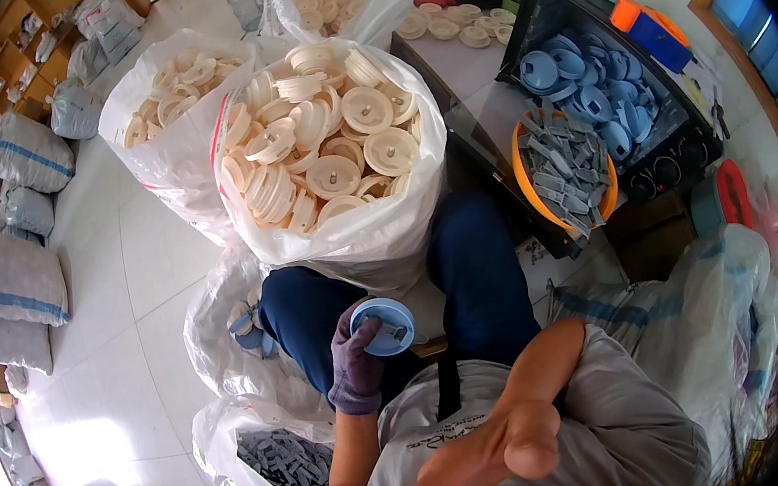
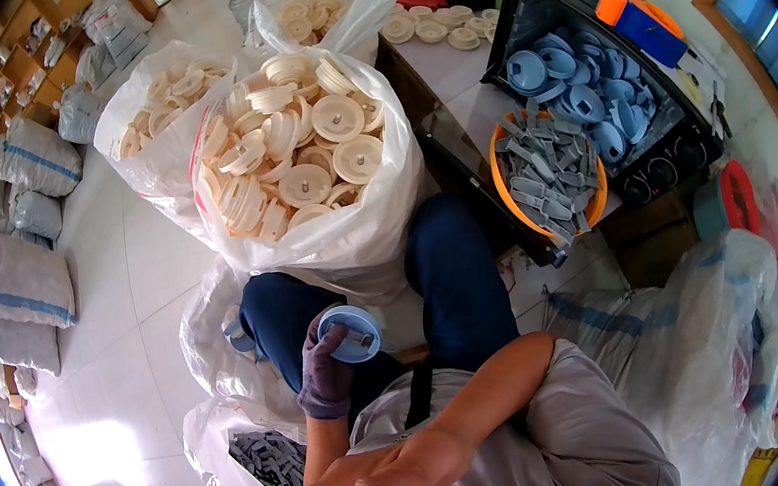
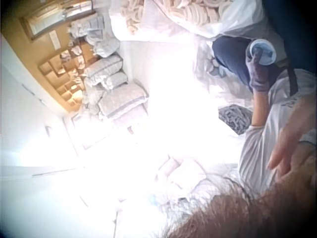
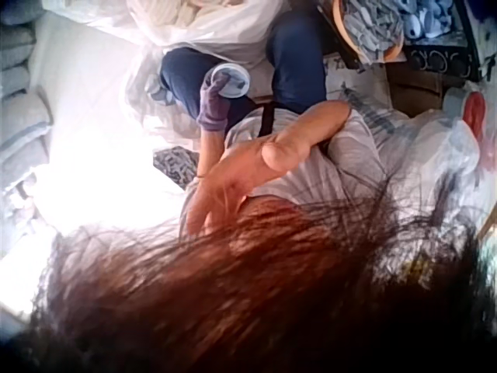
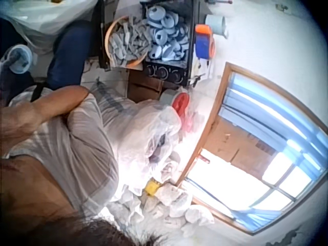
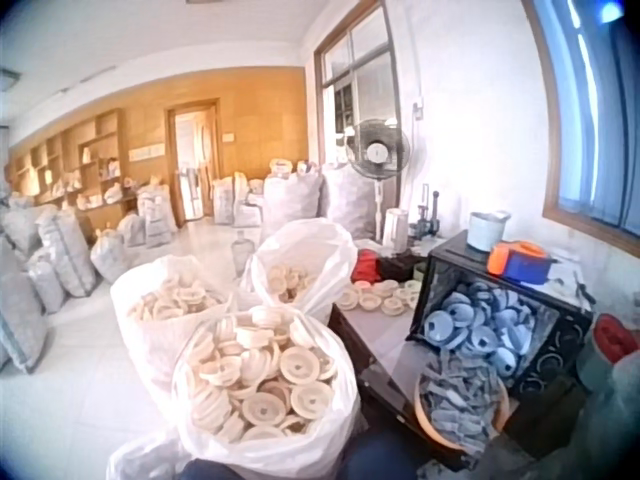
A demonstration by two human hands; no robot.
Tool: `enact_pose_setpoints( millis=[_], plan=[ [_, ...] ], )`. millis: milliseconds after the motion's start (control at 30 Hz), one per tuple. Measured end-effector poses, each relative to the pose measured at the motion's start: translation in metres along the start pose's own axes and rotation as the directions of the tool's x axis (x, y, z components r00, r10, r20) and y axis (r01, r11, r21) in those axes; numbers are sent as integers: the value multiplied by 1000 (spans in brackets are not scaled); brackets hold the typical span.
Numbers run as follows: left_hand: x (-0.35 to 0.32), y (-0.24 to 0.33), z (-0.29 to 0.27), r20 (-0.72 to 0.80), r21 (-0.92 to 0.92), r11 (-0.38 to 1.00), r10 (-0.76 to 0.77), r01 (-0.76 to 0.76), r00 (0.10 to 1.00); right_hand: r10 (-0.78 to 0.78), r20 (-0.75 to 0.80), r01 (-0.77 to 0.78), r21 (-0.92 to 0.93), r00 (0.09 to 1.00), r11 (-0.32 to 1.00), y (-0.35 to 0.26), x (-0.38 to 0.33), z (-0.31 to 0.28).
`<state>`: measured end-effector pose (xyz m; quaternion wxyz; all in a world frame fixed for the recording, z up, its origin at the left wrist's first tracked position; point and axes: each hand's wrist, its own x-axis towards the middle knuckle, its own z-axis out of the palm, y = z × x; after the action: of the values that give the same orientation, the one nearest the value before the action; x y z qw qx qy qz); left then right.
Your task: The person assembles plastic lids by hand, taking blue circular bases and white caps from large storage bags and pressing them together one at a time.
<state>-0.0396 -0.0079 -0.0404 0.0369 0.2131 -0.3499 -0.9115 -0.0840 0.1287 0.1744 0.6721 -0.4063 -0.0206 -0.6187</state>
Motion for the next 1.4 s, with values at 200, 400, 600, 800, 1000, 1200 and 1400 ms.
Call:
enact_pose_setpoints(
  millis=[200,400,600,800,1000,1200,1400],
  plan=[
    [1,2,-8,20,-3,998,67,-67,998,-358,-401,-153,-817,843,556,3,-39,-106],
    [0,18,-6,53,-207,978,-1,12,999,-854,33,-739,-483,520,-469,-158,-6,-206],
    [1,30,10,39,-123,990,69,-64,997,-807,-305,-845,-366,506,-391,-200,-32,-267],
    [0,27,2,-53,17,998,56,-56,997,-725,-454,-562,-820,518,111,-135,-38,-145],
    [-1,15,26,-30,234,972,-14,20,999,-283,-824,-718,-566,491,405,-41,-114,-127],
    [-3,5,31,-28,335,942,30,-19,999,-598,-603,-794,-600,528,-96,18,-128,-115],
    [-5,2,36,-35,326,944,61,-47,997,-624,-687,-641,-676,372,362,44,-137,-108]
  ],
)
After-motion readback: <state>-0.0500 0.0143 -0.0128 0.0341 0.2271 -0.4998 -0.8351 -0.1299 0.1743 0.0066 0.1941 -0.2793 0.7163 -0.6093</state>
